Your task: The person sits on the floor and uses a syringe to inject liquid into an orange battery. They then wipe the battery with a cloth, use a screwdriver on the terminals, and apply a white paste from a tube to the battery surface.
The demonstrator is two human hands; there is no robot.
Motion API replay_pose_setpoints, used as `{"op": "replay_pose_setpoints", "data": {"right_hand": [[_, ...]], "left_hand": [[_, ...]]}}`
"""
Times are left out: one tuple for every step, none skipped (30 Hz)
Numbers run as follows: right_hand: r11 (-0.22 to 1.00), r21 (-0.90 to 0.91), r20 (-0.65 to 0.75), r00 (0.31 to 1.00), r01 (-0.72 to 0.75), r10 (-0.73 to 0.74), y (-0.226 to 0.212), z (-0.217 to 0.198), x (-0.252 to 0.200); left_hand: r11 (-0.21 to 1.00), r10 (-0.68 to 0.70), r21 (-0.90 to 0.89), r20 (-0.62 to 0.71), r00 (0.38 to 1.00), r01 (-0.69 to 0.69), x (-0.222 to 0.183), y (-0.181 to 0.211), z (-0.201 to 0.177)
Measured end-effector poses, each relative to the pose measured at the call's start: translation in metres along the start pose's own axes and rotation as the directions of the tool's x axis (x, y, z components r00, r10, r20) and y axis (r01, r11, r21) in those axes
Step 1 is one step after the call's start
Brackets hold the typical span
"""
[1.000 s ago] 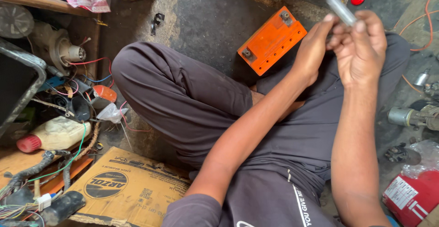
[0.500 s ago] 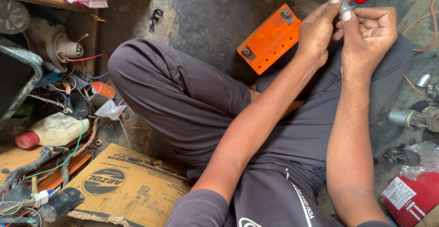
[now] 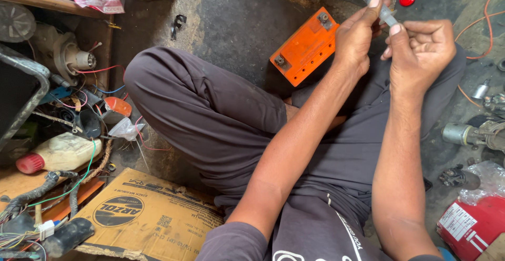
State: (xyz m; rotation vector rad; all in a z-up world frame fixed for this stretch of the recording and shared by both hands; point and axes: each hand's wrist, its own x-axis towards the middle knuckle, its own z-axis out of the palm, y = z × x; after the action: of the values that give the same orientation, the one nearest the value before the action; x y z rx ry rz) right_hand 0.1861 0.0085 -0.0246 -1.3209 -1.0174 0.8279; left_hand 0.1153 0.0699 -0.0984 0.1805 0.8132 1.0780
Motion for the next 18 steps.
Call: {"op": "replay_pose_setpoints", "data": {"right_hand": [[1.000,-0.003,-0.004,1.000,0.001,-0.001,-0.001,-0.001,-0.001],[1.000,-0.005,-0.009,1.000,0.002,-0.002,-0.003,-0.002,-0.002],[1.000,-0.006,-0.012,1.000,0.002,-0.002,-0.004,-0.002,-0.003],[1.000,0.000,-0.019,1.000,0.000,0.000,-0.005,-0.002,-0.004],[1.000,0.005,-0.025,1.000,-0.003,0.003,-0.006,-0.002,-0.005],[1.000,0.011,-0.031,0.999,-0.006,0.006,-0.007,-0.003,-0.005],[1.000,0.009,-0.032,0.999,-0.002,0.002,-0.009,-0.003,-0.006],[1.000,0.007,-0.034,0.999,0.002,-0.002,-0.010,-0.004,-0.006],[1.000,-0.001,-0.044,0.999,-0.008,0.007,-0.012,-0.004,-0.007],[1.000,-0.009,-0.053,0.998,-0.017,0.017,-0.013,-0.005,-0.008],[0.999,-0.023,-0.071,0.997,-0.041,0.039,-0.014,-0.006,-0.009],[0.997,-0.037,-0.088,0.994,-0.065,0.062,-0.016,-0.007,-0.010],[0.999,-0.025,-0.073,0.996,-0.045,0.043,-0.016,-0.008,-0.011],[1.000,-0.014,-0.059,0.998,-0.026,0.025,-0.017,-0.009,-0.013],[1.000,-0.007,-0.053,0.998,-0.018,0.017,-0.018,-0.011,-0.014],[1.000,0.001,-0.047,0.999,-0.009,0.009,-0.018,-0.012,-0.016],[1.000,0.003,-0.048,0.999,-0.013,0.013,-0.018,-0.014,-0.017],[1.000,0.006,-0.050,0.999,-0.014,0.014,-0.019,-0.016,-0.019]], "left_hand": [[1.000,-0.006,-0.005,0.001,1.000,0.006,0.001,-0.001,0.000],[1.000,-0.012,-0.010,0.001,1.000,0.013,0.001,-0.002,0.000],[1.000,-0.018,-0.014,0.000,1.000,0.018,0.002,-0.002,-0.001],[1.000,-0.014,-0.011,-0.005,1.000,0.014,0.002,-0.002,-0.001],[1.000,-0.011,-0.007,-0.010,1.000,0.011,0.003,-0.002,-0.001],[1.000,-0.008,-0.004,-0.015,1.000,0.008,0.003,-0.003,0.000],[1.000,-0.005,-0.003,-0.015,1.000,0.005,0.003,-0.003,0.000],[1.000,-0.002,-0.003,-0.014,1.000,0.002,0.003,-0.002,0.001],[1.000,0.000,-0.001,-0.013,1.000,0.000,0.003,-0.002,0.001],[1.000,-0.003,0.001,-0.016,1.000,0.003,0.003,-0.002,0.001],[1.000,-0.007,0.002,-0.020,1.000,0.007,0.003,-0.001,0.001],[1.000,-0.011,0.004,-0.023,1.000,0.012,0.002,-0.001,0.001],[1.000,-0.010,-0.005,-0.021,1.000,0.009,0.002,-0.001,0.001],[1.000,-0.008,-0.014,-0.019,1.000,0.007,0.002,0.000,0.001],[1.000,-0.007,-0.023,-0.017,1.000,0.006,0.002,0.000,0.002],[1.000,-0.007,0.000,-0.021,1.000,0.007,0.001,0.000,0.001],[1.000,-0.008,0.023,-0.025,1.000,0.009,0.001,-0.001,0.000],[0.999,-0.009,0.045,-0.028,1.000,0.010,0.001,-0.002,0.000]]}}
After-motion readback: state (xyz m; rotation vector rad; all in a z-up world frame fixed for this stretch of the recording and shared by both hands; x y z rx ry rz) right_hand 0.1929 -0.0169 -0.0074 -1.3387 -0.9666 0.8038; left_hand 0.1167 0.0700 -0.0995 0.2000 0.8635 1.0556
